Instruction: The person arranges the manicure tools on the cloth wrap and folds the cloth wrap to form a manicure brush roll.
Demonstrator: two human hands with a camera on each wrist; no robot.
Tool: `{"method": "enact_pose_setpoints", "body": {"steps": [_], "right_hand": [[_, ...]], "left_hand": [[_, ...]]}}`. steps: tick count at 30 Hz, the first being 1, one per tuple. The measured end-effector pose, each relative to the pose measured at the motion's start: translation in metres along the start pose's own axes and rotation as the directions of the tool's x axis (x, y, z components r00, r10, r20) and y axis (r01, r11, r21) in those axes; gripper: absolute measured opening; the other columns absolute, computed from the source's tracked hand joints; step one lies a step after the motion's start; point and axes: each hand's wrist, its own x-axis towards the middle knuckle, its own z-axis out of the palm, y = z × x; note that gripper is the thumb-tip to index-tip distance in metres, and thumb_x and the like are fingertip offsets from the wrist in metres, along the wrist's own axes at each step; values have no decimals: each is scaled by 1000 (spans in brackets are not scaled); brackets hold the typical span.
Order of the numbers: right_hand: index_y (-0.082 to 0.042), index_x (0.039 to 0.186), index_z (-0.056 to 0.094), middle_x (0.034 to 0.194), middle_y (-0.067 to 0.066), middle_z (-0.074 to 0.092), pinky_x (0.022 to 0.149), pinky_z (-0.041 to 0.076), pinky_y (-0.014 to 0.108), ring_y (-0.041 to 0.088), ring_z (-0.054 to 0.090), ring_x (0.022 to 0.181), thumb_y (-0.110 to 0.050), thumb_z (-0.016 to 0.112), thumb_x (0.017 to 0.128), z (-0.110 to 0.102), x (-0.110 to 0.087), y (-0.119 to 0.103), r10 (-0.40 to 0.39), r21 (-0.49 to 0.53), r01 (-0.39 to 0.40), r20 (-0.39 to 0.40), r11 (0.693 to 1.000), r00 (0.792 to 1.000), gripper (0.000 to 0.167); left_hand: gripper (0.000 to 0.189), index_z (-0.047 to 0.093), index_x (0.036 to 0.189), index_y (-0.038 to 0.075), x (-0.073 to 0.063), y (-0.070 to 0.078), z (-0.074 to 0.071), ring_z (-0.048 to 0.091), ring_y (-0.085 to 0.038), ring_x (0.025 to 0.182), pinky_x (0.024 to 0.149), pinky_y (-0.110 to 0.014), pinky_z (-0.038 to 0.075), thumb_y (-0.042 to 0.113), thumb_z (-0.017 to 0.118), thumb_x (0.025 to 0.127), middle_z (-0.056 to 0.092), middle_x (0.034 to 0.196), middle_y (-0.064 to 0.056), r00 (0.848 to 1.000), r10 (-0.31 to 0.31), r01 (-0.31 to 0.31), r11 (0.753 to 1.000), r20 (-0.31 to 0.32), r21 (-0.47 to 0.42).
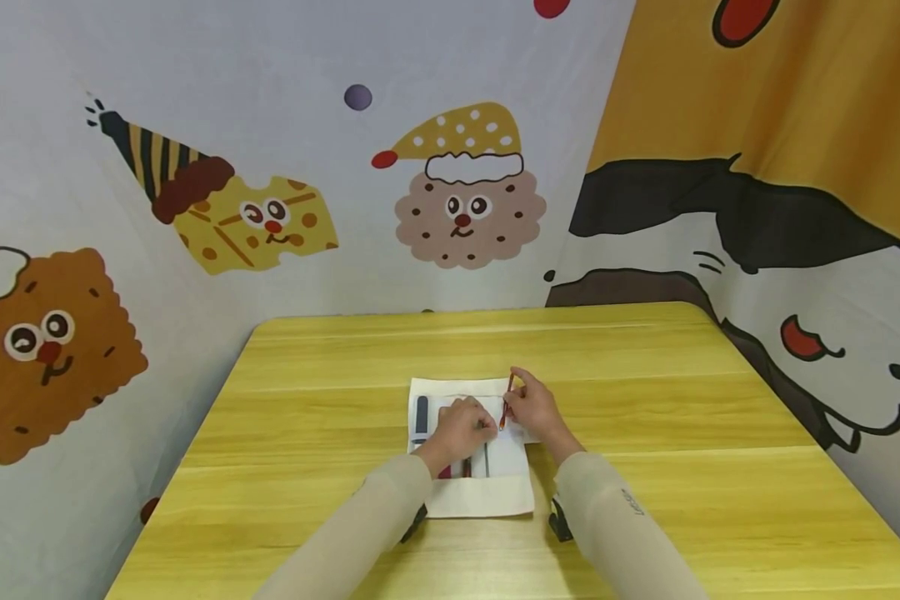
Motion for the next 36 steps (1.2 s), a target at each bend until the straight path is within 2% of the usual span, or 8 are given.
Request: {"method": "enact_pose_setpoints", "body": {"steps": [8, 16, 22, 28, 36], "right_hand": [[-3, 150, 38, 85, 11, 59, 58, 49, 26, 16, 59, 65, -5, 56, 100, 0, 0, 2, 7, 16, -7, -4, 1000, 1000, 54], [-5, 151, 36, 93, 14, 61, 61, 50, 27, 17, 59, 69, -7, 55, 101, -1, -2, 1, 47, 44, -46, -21, 998, 999, 54], [-5, 151, 36, 93, 14, 61, 61, 51, 27, 17, 59, 69, -6, 56, 100, 0, -1, 1, 64, 44, -63, -7, 997, 998, 54], [-3, 150, 37, 90, 15, 62, 61, 51, 26, 17, 60, 68, -6, 56, 100, 0, 0, 4, 54, 32, -55, 8, 998, 998, 53], [-1, 146, 43, 89, 14, 64, 61, 50, 28, 17, 59, 68, -5, 58, 98, -2, -2, 5, 17, 12, -17, 45, 1000, 999, 50]], "left_hand": [[11, 75, 83, 22, 0, 1, 0, 49, -16, 97, 85, -41, 34, 23, 71, 93, 57, 97, 8, 1000, -13, 13, 1000, 9, -2], [10, 76, 84, 21, 0, 2, -1, 49, -16, 95, 84, -41, 34, 22, 71, 93, 57, 97, 8, 1000, -23, 23, 1000, 11, -14], [10, 76, 84, 21, 0, 1, -2, 49, -17, 96, 85, -41, 34, 22, 71, 93, 57, 97, 7, 1000, -16, 16, 1000, 11, -26], [11, 75, 83, 21, 0, 0, -1, 49, -16, 95, 84, -41, 34, 21, 70, 93, 56, 95, 8, 1000, -3, 3, 1000, 1, -31], [13, 74, 84, 22, 0, -1, -1, 49, -16, 96, 86, -42, 33, 21, 68, 95, 56, 95, 9, 1000, -19, 19, 999, 15, -41]]}}
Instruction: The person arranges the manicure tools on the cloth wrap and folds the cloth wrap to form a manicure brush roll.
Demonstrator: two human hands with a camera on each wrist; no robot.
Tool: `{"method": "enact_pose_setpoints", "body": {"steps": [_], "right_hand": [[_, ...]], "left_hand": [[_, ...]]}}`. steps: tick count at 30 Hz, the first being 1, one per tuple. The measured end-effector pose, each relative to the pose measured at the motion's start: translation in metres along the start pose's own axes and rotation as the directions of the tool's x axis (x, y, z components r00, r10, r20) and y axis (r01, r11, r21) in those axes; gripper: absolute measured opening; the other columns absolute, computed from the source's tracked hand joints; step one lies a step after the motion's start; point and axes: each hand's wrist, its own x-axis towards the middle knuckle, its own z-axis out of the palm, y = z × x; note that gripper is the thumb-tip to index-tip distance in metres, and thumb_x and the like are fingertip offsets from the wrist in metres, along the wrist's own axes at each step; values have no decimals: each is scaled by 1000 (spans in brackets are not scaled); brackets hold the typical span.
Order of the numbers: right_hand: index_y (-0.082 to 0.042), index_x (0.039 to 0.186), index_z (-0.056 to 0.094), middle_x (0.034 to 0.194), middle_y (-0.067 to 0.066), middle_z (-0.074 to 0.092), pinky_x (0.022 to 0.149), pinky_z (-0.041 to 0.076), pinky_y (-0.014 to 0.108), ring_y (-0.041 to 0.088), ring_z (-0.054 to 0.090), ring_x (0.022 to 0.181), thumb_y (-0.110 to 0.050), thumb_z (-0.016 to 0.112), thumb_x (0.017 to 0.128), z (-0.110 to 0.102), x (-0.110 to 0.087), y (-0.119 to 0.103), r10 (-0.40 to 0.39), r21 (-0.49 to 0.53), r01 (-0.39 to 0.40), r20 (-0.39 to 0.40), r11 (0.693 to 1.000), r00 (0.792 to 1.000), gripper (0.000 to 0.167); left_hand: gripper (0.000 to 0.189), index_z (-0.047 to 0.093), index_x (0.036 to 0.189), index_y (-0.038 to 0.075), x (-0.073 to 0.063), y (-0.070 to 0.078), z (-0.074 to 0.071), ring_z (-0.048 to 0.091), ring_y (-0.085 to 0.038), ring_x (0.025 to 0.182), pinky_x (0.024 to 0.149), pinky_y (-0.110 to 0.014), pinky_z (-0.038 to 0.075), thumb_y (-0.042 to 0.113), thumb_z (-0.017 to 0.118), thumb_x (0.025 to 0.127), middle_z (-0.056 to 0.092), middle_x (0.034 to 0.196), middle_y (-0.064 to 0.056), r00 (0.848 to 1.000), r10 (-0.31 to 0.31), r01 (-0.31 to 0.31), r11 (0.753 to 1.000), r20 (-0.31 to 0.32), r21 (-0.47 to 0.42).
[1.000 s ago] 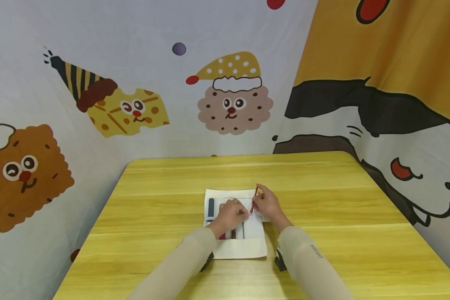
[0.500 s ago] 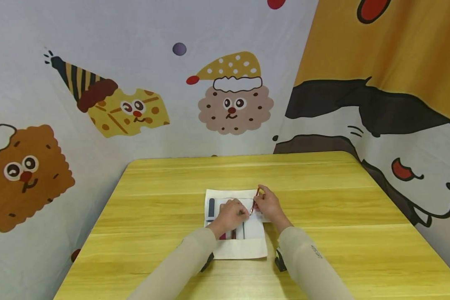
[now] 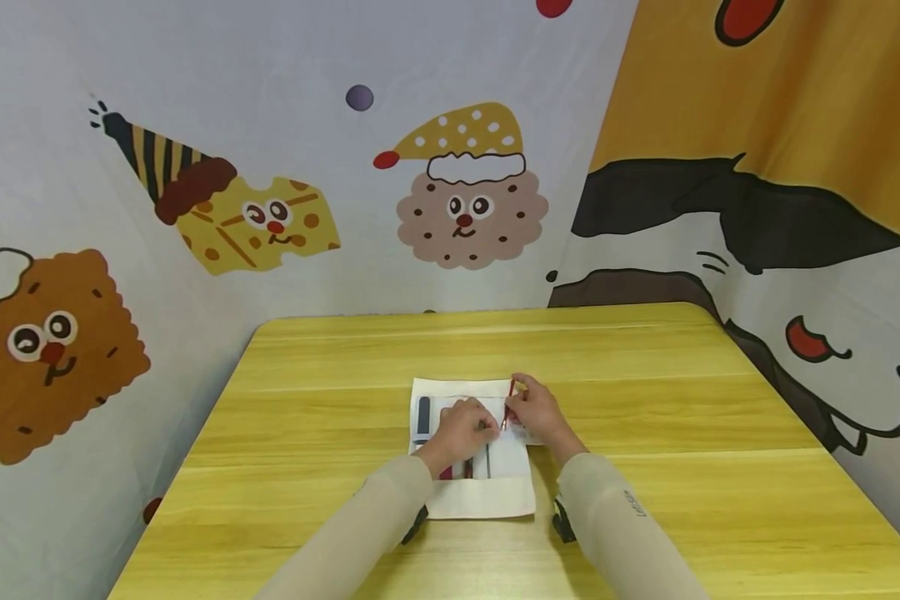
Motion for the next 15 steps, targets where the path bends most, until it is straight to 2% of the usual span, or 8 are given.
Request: {"method": "enact_pose_setpoints", "body": {"steps": [9, 15], "right_hand": [[-5, 146, 46, 89, 10, 64, 64, 49, 29, 17, 57, 72, -7, 64, 96, -6, 3, 9, -48, -3, 49, 97, 999, 994, 53], [-2, 147, 44, 93, 10, 64, 66, 49, 31, 19, 57, 76, -5, 63, 96, -9, 2, 9, -55, -17, 59, 152, 998, 987, 55]], "left_hand": [[9, 74, 85, 21, -2, 2, 0, 49, -15, 94, 86, -42, 34, 20, 69, 93, 55, 92, 9, 1000, 12, -12, 1000, -14, 8], [11, 74, 85, 21, -3, 2, -1, 48, -15, 93, 87, -41, 33, 21, 69, 94, 54, 92, 10, 1000, 7, -7, 1000, -12, 6]]}}
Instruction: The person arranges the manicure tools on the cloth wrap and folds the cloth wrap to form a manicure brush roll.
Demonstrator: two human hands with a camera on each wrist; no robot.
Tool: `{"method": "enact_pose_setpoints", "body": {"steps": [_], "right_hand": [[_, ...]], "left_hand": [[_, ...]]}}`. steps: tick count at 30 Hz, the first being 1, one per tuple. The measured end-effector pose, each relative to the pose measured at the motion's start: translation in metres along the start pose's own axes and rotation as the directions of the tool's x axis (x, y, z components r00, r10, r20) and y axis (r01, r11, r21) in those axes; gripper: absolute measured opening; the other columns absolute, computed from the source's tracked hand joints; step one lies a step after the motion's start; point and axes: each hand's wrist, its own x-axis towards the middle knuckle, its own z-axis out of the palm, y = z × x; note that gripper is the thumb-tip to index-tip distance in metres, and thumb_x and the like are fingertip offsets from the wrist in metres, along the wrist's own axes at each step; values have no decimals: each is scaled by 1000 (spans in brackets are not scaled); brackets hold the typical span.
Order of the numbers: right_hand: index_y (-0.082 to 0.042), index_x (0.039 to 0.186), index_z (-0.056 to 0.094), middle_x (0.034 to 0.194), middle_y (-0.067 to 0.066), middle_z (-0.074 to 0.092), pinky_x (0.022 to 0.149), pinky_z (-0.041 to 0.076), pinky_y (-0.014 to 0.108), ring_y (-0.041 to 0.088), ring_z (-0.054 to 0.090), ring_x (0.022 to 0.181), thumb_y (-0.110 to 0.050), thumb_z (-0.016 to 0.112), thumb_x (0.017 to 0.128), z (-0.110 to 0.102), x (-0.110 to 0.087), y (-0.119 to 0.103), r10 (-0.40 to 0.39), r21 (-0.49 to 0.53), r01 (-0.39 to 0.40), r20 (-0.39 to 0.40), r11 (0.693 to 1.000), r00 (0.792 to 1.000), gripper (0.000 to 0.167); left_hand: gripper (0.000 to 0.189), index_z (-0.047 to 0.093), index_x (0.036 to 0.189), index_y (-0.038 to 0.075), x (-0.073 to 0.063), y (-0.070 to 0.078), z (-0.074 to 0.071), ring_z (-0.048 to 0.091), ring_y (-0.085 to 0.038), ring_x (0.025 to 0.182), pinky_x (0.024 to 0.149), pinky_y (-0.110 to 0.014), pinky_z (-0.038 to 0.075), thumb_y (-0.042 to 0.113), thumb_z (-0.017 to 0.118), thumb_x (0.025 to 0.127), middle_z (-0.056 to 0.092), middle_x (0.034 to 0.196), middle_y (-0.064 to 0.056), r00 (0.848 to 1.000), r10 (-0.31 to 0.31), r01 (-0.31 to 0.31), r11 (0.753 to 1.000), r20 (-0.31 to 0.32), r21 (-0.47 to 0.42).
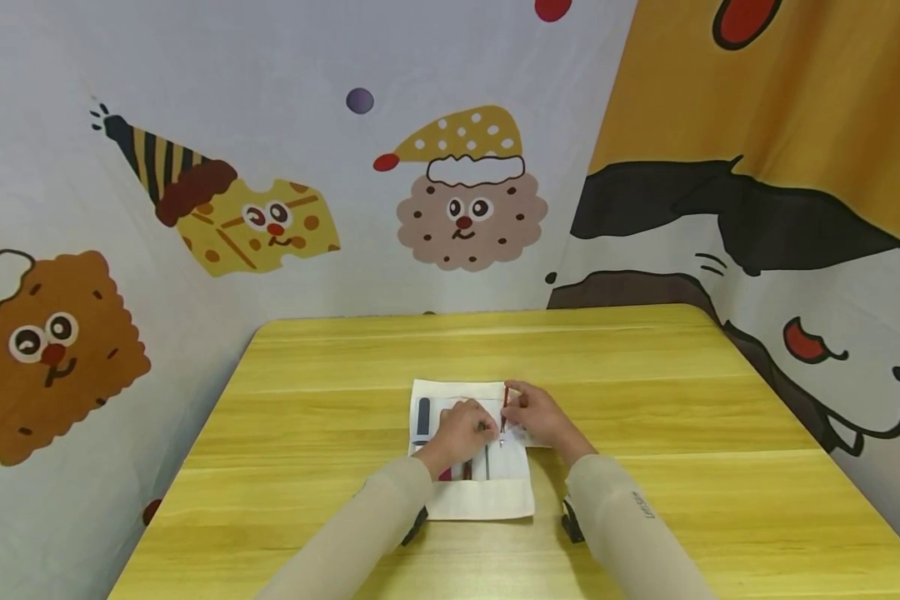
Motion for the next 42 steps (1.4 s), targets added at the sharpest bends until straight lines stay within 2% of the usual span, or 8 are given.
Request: {"method": "enact_pose_setpoints", "body": {"steps": [8, 13, 21, 26, 34, 39, 42], "right_hand": [[1, 124, 65, 99, 7, 67, 81, 49, 32, 19, 58, 91, 2, 67, 91, 3, 1, -2, -6, -61, 7, 17, 998, 1000, 33], [3, 121, 66, 98, 7, 68, 82, 50, 33, 18, 60, 92, 3, 68, 90, 3, 0, -1, -27, -72, 29, 26, 997, 999, 31], [1, 118, 68, 95, 4, 68, 82, 52, 32, 16, 61, 89, 1, 71, 88, 3, -3, -1, -19, -96, 22, 29, 995, 999, 30], [3, 117, 69, 94, 4, 70, 79, 52, 31, 15, 62, 88, 1, 72, 88, 3, -6, 1, -57, -112, 61, 39, 992, 998, 29], [-2, 110, 73, 101, 4, 71, 84, 51, 35, 16, 61, 93, -4, 72, 89, 0, -12, 2, -96, -158, 105, 65, 982, 993, 21], [-3, 100, 76, 96, 5, 72, 80, 51, 34, 15, 61, 89, -1, 68, 91, -1, -15, 2, -136, -171, 152, 102, 974, 985, 13], [-3, 99, 76, 96, 5, 72, 79, 51, 34, 15, 60, 89, 0, 68, 90, -1, -16, 0, -137, -175, 154, 101, 972, 985, 12]], "left_hand": [[12, 73, 83, 21, 1, -1, 1, 48, -15, 92, 87, -41, 33, 22, 68, 95, 54, 91, 10, 1000, -3, 3, 1000, 0, -10], [12, 73, 85, 21, 1, -2, 1, 48, -15, 93, 88, -42, 33, 22, 68, 95, 54, 91, 10, 1000, 1, -1, 1000, -1, -14], [10, 74, 85, 19, 0, -1, 1, 48, -15, 93, 88, -42, 33, 20, 68, 94, 55, 90, 9, 1000, 3, -3, 1000, -8, -5], [10, 74, 86, 19, 0, 0, 1, 49, -15, 94, 89, -42, 33, 20, 68, 94, 55, 91, 10, 1000, 1, -1, 1000, -7, -7], [10, 74, 86, 19, 0, 0, 1, 49, -15, 94, 88, -43, 34, 20, 68, 94, 55, 90, 9, 1000, 10, -10, 1000, -16, -2], [10, 74, 86, 18, 0, -1, 2, 49, -16, 94, 88, -43, 34, 20, 68, 94, 55, 91, 9, 1000, 8, -8, 1000, -12, -6], [11, 75, 86, 18, 0, -1, 2, 49, -17, 94, 87, -44, 34, 20, 68, 94, 56, 91, 8, 1000, 11, -11, 1000, -11, -5]]}}
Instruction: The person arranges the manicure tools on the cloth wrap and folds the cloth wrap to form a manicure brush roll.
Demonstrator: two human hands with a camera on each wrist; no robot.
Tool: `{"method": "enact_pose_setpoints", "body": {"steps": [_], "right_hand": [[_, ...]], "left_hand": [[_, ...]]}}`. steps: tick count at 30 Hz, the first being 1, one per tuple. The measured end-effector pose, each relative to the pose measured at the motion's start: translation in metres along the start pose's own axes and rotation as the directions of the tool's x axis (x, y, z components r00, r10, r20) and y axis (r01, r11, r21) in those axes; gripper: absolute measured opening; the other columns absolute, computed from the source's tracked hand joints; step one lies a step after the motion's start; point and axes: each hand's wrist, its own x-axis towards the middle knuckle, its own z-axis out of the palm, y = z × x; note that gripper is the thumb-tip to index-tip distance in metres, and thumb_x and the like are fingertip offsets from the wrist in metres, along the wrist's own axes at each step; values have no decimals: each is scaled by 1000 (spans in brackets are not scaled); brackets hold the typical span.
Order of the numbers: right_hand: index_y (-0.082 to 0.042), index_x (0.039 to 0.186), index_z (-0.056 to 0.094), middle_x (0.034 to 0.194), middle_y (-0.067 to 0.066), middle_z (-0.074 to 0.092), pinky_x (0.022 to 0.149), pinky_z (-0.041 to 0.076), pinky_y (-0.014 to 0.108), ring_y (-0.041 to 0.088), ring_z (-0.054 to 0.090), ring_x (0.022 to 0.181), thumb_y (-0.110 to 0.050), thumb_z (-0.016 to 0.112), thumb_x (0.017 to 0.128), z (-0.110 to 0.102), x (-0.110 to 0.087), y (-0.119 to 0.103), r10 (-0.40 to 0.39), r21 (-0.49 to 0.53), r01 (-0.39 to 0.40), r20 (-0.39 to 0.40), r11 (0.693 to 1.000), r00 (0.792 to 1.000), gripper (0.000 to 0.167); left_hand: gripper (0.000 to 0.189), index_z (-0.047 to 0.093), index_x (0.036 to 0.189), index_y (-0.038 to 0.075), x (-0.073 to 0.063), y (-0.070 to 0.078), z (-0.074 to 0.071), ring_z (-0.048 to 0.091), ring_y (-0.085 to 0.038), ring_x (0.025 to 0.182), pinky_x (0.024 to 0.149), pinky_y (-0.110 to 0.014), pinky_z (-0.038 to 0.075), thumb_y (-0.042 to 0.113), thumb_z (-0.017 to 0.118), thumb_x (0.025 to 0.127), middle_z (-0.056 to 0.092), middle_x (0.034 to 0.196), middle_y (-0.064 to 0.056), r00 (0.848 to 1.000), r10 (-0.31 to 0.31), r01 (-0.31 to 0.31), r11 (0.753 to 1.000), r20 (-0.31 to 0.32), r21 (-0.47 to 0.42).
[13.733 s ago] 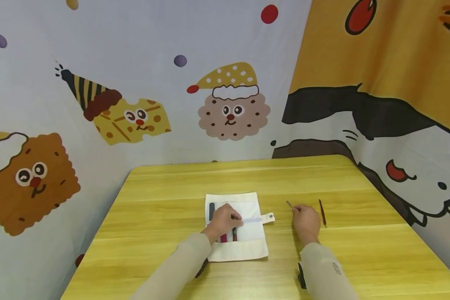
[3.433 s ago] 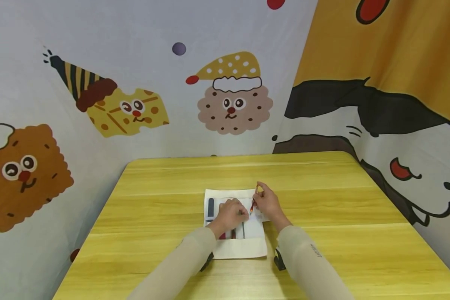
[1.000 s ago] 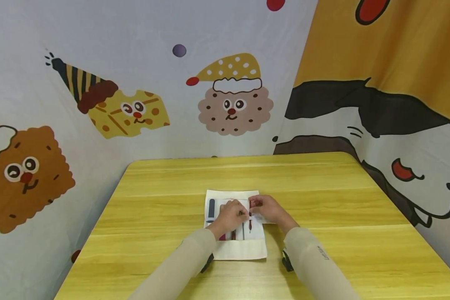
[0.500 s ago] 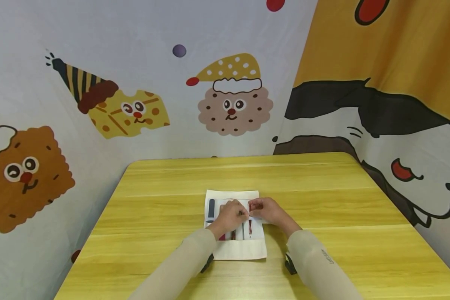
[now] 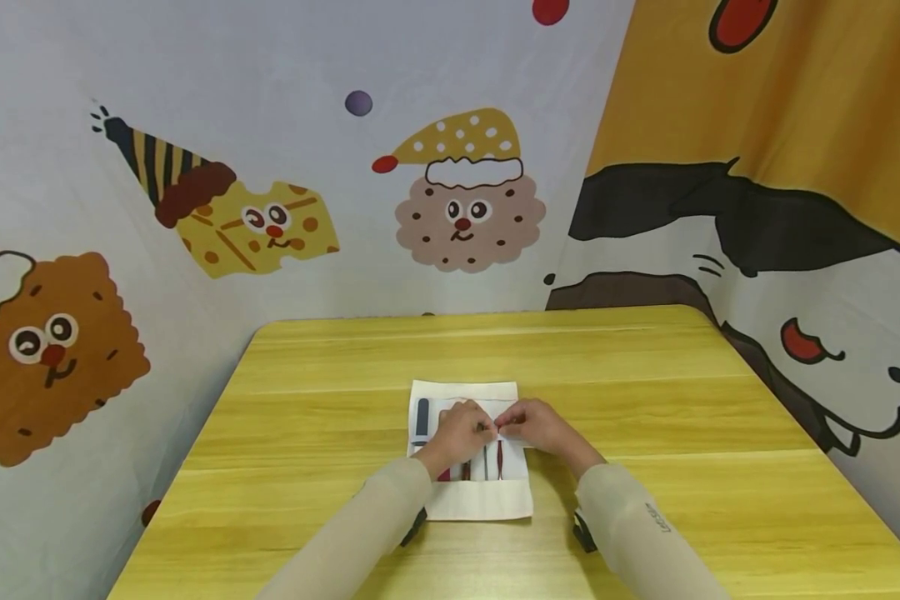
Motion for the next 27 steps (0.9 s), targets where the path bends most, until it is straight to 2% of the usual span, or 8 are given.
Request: {"method": "enact_pose_setpoints", "body": {"steps": [3, 8, 12, 15, 18, 22, 25, 27], "right_hand": [[-3, 105, 75, 98, 5, 71, 80, 52, 34, 17, 61, 90, 0, 68, 90, 1, -1, 0, 13, -1, -13, -40, 1000, 999, 16], [-2, 116, 72, 99, 6, 70, 79, 52, 34, 21, 63, 94, -2, 70, 90, 0, -2, 7, 47, 22, -44, -164, 999, 985, 26], [-1, 120, 70, 103, 9, 70, 82, 51, 36, 25, 63, 99, -7, 71, 91, -9, -6, 12, 77, 36, -71, -239, 997, 968, 30], [0, 122, 68, 108, 11, 69, 85, 51, 38, 28, 62, 103, -9, 71, 91, -18, -14, 15, 106, 47, -97, -264, 994, 959, 33], [1, 126, 64, 114, 14, 67, 86, 51, 40, 30, 60, 107, -12, 69, 93, -26, -23, 17, 134, 55, -124, -253, 991, 958, 36], [3, 129, 61, 116, 17, 65, 83, 52, 40, 31, 59, 106, -17, 67, 96, -33, -36, 20, 153, 38, -148, -230, 988, 961, 40], [4, 130, 60, 114, 18, 65, 75, 52, 37, 28, 61, 97, -18, 67, 96, -34, -46, 20, 177, 54, -169, -221, 984, 959, 41], [5, 130, 59, 113, 18, 65, 70, 52, 35, 25, 61, 89, -16, 67, 95, -32, -51, 19, 198, 86, -184, -213, 979, 957, 42]], "left_hand": [[11, 75, 86, 18, 0, 0, 0, 49, -16, 93, 87, -43, 34, 20, 67, 94, 56, 91, 8, 1000, 11, -11, 1000, -2, 3], [12, 76, 84, 18, -2, -1, -1, 49, -14, 87, 86, -47, 34, 17, 68, 93, 56, 88, 9, 999, 42, -43, 999, -11, -26], [7, 76, 93, 13, -2, -2, -10, 53, -17, 91, 90, -52, 36, 16, 69, 94, 60, 94, 4, 999, 50, -52, 991, -20, -124], [13, 73, 103, 8, 0, -7, -23, 55, -23, 99, 92, -50, 41, 17, 69, 95, 61, 104, -3, 999, 34, -39, 977, -30, -211], [21, 70, 112, 5, 5, -19, -39, 53, -27, 106, 90, -45, 46, 18, 68, 96, 60, 112, -6, 999, 1, -14, 967, -53, -255], [28, 67, 119, 0, 11, -40, -60, 54, -32, 110, 94, -44, 47, 15, 68, 95, 60, 116, -13, 992, -38, 11, 975, -118, -223], [32, 66, 122, -2, 14, -55, -72, 54, -35, 113, 95, -46, 47, 13, 68, 95, 60, 120, -18, 985, -73, 41, 979, -155, -202], [34, 65, 124, -3, 14, -64, -77, 53, -36, 114, 96, -47, 46, 14, 69, 94, 59, 122, -18, 982, -104, 69, 974, -155, -215]]}}
